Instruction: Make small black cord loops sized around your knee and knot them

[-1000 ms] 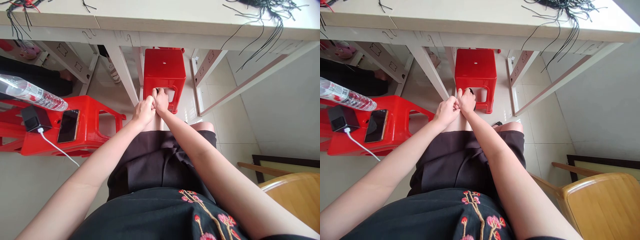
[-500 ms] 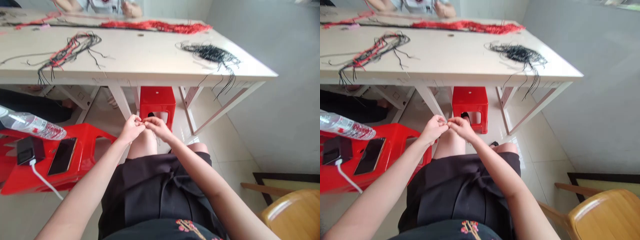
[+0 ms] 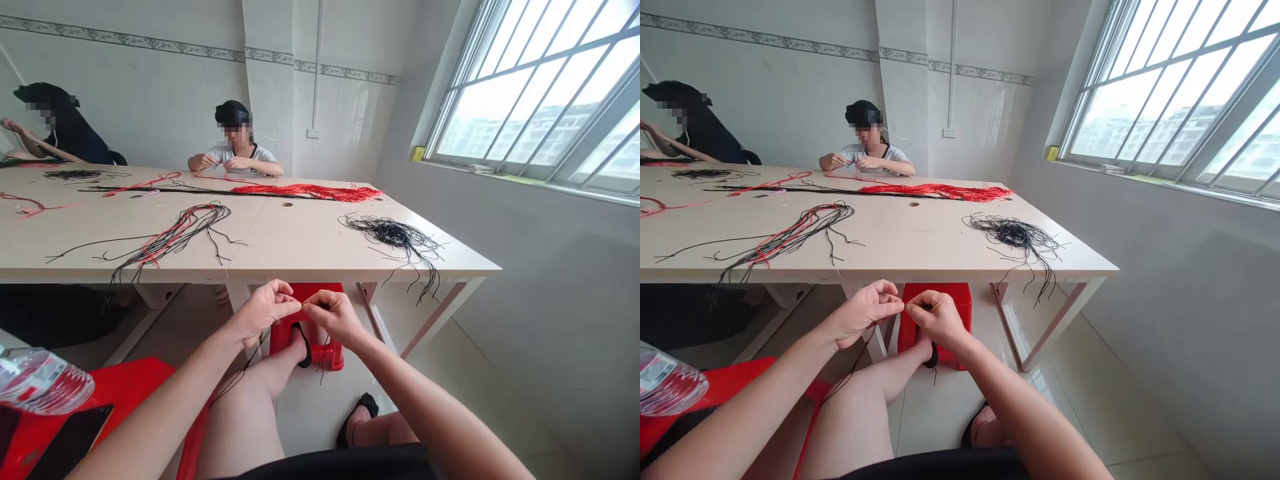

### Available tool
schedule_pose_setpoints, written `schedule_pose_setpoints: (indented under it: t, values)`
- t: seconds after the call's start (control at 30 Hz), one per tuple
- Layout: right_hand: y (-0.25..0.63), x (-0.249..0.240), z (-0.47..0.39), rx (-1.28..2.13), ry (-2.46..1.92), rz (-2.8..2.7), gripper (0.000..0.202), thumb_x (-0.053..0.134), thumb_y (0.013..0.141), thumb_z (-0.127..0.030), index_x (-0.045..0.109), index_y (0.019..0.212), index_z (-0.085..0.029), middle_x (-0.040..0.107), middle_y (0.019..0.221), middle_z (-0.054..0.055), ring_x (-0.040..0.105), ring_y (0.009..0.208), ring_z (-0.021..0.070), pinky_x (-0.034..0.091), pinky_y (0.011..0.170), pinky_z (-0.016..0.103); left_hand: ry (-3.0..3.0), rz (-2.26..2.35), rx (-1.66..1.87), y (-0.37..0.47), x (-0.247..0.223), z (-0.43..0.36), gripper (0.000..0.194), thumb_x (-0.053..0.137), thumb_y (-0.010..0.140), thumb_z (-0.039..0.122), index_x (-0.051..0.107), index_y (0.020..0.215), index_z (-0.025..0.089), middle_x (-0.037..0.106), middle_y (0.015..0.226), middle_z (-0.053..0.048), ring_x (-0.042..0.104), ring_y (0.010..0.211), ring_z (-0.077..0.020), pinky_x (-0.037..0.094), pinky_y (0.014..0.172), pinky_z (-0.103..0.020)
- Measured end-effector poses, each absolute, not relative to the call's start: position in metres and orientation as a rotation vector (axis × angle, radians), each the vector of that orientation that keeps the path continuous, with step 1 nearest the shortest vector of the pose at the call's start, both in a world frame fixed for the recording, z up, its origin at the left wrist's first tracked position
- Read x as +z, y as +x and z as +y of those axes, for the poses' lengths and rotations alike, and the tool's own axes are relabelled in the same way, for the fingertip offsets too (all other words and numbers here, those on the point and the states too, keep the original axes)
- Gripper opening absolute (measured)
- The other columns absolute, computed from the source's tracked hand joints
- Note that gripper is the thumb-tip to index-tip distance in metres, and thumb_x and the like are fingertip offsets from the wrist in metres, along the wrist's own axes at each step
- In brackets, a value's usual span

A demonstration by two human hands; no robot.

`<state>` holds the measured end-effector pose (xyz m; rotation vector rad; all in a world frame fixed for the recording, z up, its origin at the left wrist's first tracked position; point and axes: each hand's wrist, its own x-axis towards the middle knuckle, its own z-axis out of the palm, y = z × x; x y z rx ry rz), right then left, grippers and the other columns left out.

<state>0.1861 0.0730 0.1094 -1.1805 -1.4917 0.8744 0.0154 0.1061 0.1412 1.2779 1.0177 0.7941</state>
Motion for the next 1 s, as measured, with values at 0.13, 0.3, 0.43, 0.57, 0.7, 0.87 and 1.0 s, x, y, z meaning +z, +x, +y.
schedule_pose_setpoints:
  t: [0.13, 0.3, 0.43, 0.57, 0.7, 0.87, 1.0]
  values:
    - [0.226, 0.131, 0.122, 0.753, -1.345, -1.333, 0.016, 0.058, 0.066, -0.036, 0.059, 0.061, -0.020, 0.046, 0.053, -0.003, 0.038, 0.050, 0.0106, 0.032, 0.048, 0.025, 1.507, 1.076, 0.828, 0.010, 0.158, 0.166, 0.029, 0.079, 0.053, 0.031, 0.062, 0.071, 0.017, 0.060, 0.065, 0.001, 0.045, 0.052, -0.0074, 0.027, 0.045, -0.020]
    - [0.265, 0.151, 0.192, 0.613, -1.534, -1.275, 0.013, 0.056, 0.065, -0.031, 0.052, 0.059, -0.020, 0.038, 0.050, -0.005, 0.031, 0.045, 0.0093, 0.026, 0.043, 0.025, 1.861, 1.294, 1.036, 0.023, 0.176, 0.247, 0.017, 0.078, 0.051, 0.026, 0.064, 0.058, 0.020, 0.065, 0.063, -0.002, 0.054, 0.058, -0.0143, 0.036, 0.051, -0.026]
    - [0.264, 0.162, 0.238, 0.496, -1.674, -1.313, 0.011, 0.051, 0.066, -0.023, 0.047, 0.056, -0.020, 0.034, 0.049, -0.005, 0.030, 0.045, 0.0091, 0.026, 0.043, 0.025, 1.929, 1.382, 1.140, 0.042, 0.177, 0.300, 0.015, 0.075, 0.052, 0.022, 0.062, 0.057, 0.019, 0.067, 0.066, -0.003, 0.057, 0.060, -0.0161, 0.040, 0.056, -0.028]
    - [0.259, 0.159, 0.273, 0.349, -1.772, -1.431, 0.009, 0.049, 0.066, -0.014, 0.050, 0.058, -0.018, 0.046, 0.056, -0.001, 0.037, 0.051, 0.0102, 0.031, 0.050, 0.025, 1.930, 1.473, 1.164, 0.047, 0.159, 0.337, 0.009, 0.067, 0.060, 0.018, 0.063, 0.068, 0.017, 0.068, 0.075, -0.004, 0.060, 0.068, -0.0168, 0.044, 0.065, -0.028]
    - [0.259, 0.147, 0.291, 0.207, -1.835, -1.569, 0.006, 0.051, 0.067, -0.015, 0.057, 0.066, -0.017, 0.060, 0.074, 0.005, 0.047, 0.061, 0.0134, 0.036, 0.056, 0.026, 1.931, 1.582, 1.144, 0.044, 0.142, 0.356, 0.022, 0.060, 0.065, 0.017, 0.062, 0.087, 0.016, 0.066, 0.078, -0.004, 0.060, 0.072, -0.0170, 0.044, 0.066, -0.028]
    - [0.261, 0.142, 0.297, 0.128, -1.917, -1.672, 0.010, 0.054, 0.068, -0.019, 0.062, 0.071, -0.015, 0.065, 0.081, 0.012, 0.053, 0.064, 0.0177, 0.039, 0.057, 0.027, 1.973, 1.653, 1.070, 0.044, 0.139, 0.364, 0.030, 0.061, 0.061, 0.014, 0.060, 0.090, 0.018, 0.065, 0.076, -0.003, 0.060, 0.073, -0.0194, 0.044, 0.065, -0.030]
    - [0.262, 0.141, 0.298, 0.085, -1.947, -1.692, 0.012, 0.053, 0.067, -0.017, 0.063, 0.073, -0.016, 0.067, 0.083, 0.013, 0.056, 0.069, 0.0205, 0.040, 0.058, 0.028, 2.010, 1.621, 1.034, 0.044, 0.140, 0.364, 0.036, 0.061, 0.060, 0.015, 0.059, 0.095, 0.019, 0.066, 0.075, -0.002, 0.060, 0.075, -0.0194, 0.044, 0.066, -0.030]
